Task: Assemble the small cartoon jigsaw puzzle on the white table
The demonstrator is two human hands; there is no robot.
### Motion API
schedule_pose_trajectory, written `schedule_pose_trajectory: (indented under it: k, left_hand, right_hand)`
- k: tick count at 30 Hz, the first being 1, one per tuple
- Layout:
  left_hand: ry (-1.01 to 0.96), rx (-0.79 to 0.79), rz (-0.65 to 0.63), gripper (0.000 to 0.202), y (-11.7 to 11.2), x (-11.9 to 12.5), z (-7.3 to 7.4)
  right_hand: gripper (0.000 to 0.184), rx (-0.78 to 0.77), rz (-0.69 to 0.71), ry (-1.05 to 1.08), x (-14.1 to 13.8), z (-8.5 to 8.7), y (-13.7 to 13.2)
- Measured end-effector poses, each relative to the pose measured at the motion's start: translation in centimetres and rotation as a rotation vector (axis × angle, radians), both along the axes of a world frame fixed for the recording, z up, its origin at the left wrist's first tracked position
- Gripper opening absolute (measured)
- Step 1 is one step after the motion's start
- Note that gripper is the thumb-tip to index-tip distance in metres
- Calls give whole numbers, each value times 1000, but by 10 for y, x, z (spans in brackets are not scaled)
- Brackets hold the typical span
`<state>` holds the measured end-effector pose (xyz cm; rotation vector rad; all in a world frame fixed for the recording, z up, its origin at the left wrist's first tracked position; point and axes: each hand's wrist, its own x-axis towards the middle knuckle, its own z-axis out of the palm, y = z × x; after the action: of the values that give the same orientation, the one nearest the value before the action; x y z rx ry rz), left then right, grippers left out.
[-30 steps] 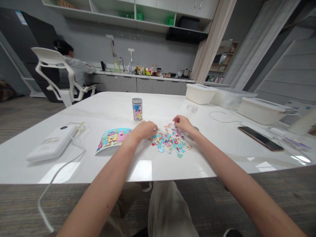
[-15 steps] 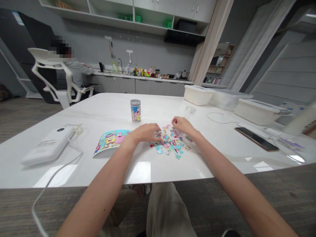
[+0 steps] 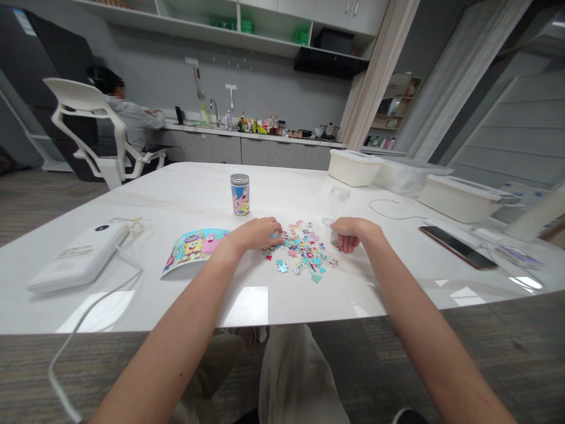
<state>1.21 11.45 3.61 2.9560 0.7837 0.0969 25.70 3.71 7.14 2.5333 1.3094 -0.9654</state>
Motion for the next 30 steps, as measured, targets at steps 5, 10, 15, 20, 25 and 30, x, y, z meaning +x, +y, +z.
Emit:
schedule_pose_trajectory:
  k: [5, 10, 15, 20, 25, 30]
  left_hand:
    - [0, 14, 4, 43, 0, -1, -1]
    - [-3, 21, -4, 42, 0, -1, -2]
    - [1, 5, 8, 42, -2, -1, -1]
    - [-25, -59, -6, 54, -4, 0, 1]
    - [-23, -94, -67, 73, -10, 0, 5]
    - [-4, -96, -57, 76, -12, 1, 4]
  right_hand:
    - [46, 79, 99, 22, -9, -5, 5]
    - [43, 278, 245, 83, -17, -14, 12]
    - [54, 402, 325, 145, -25, -14, 12]
    - [57, 461, 324, 23, -9, -16, 16]
    - [51, 401, 349, -22, -3, -21, 19]
    - [44, 405, 424, 180, -18, -21, 15]
